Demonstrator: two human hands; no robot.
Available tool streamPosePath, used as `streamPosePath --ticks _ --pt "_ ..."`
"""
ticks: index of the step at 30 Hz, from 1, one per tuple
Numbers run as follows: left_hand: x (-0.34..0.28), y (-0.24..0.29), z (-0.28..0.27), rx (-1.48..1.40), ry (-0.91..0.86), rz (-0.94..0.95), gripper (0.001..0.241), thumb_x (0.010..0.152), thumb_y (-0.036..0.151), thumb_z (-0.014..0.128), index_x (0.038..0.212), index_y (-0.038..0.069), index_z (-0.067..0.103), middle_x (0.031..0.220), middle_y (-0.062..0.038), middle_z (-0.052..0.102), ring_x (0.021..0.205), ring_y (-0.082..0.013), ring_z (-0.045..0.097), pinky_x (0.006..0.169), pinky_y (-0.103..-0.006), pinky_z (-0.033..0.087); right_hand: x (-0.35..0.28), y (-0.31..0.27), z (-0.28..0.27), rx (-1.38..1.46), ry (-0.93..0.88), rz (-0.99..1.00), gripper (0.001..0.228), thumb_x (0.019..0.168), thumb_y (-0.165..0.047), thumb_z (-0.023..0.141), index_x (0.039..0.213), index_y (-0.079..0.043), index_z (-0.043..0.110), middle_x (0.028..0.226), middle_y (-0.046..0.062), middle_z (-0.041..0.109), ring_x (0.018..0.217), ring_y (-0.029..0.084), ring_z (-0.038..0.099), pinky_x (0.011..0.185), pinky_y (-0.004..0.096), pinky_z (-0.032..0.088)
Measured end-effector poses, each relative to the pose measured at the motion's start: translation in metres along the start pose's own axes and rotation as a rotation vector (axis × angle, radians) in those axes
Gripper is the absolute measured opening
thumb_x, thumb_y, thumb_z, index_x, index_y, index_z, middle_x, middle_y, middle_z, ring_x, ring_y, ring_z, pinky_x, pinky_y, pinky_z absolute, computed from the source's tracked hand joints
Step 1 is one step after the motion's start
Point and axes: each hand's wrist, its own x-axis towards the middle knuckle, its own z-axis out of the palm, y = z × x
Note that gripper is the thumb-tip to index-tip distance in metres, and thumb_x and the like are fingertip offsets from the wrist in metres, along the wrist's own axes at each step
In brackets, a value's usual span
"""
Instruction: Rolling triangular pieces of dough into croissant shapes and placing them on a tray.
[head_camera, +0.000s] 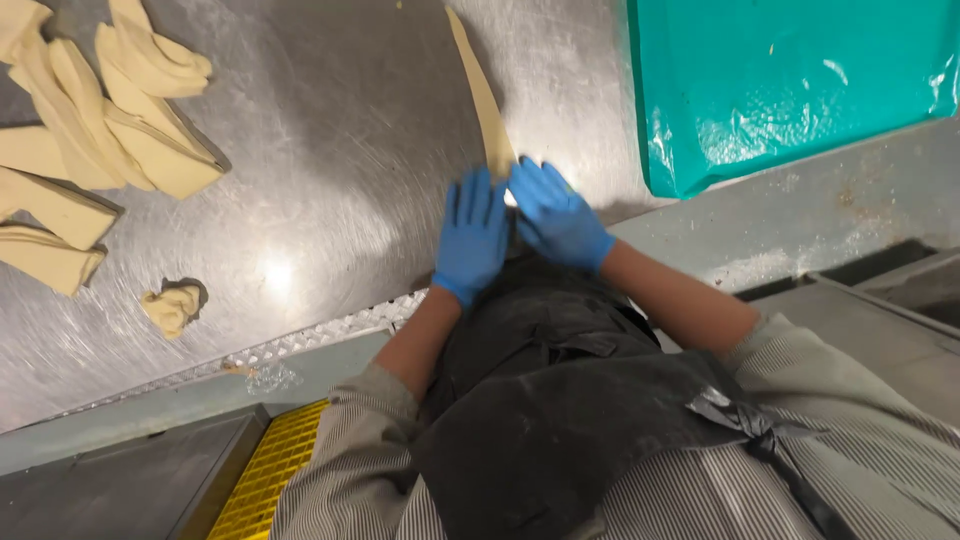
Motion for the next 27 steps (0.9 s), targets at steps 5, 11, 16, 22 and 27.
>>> streamPosePath --ticks 5,11,16,22,27 --pt "-0.001 -0.005 0.016 -0.058 -0.002 0.044 0.064 0.103 0.022 0.056 0.153 -0.01 0.034 0.162 -0.03 0.034 0.153 -0.0444 0.03 0.128 -0.0576 0.019 0.008 0.008 0.006 0.006 0.067 -0.075 0.056 0.095 -0.021 0.068 0.142 0.006 0.056 0.156 0.026 0.047 0.148 0.043 0.042 0.124 0.057 0.032" --pt "0.013 -0.01 -0.011 -0.13 0.059 -0.128 0.07 0.099 0.023 0.06 0.156 -0.008 0.032 0.162 -0.031 0.03 0.153 -0.0456 0.028 0.128 -0.0571 0.019 0.022 0.004 -0.017 -0.059 0.095 -0.186 0.058 0.098 -0.025 0.071 0.145 0.006 0.056 0.156 0.025 0.046 0.152 0.042 0.039 0.128 0.055 0.029" --pt "-0.021 -0.006 -0.04 -0.186 0.154 -0.214 0.071 0.099 0.023 0.062 0.155 -0.007 0.031 0.163 -0.028 0.03 0.152 -0.0471 0.027 0.128 -0.0557 0.02 0.027 -0.013 -0.014 -0.081 -0.085 -0.139 0.061 0.085 -0.028 0.071 0.134 0.005 0.059 0.145 0.023 0.053 0.143 0.037 0.043 0.122 0.057 0.028" --pt "-0.036 0.003 -0.057 -0.274 0.23 -0.332 0.072 0.097 0.016 0.064 0.157 -0.007 0.031 0.163 -0.027 0.032 0.152 -0.0459 0.029 0.126 -0.0555 0.024 0.077 0.013 -0.01 -0.406 0.158 -0.181 0.05 0.089 -0.016 0.071 0.137 -0.001 0.063 0.149 0.017 0.055 0.144 0.034 0.049 0.122 0.047 0.041" --pt "-0.026 0.009 -0.078 -0.424 0.324 -0.357 0.067 0.099 0.017 0.062 0.157 -0.003 0.034 0.164 -0.025 0.033 0.154 -0.0436 0.032 0.128 -0.0507 0.028 0.095 0.006 -0.051 0.4 -0.07 0.164 0.032 0.098 -0.009 0.068 0.129 -0.002 0.068 0.12 0.019 0.064 0.097 0.029 0.066 0.085 0.037 0.056"
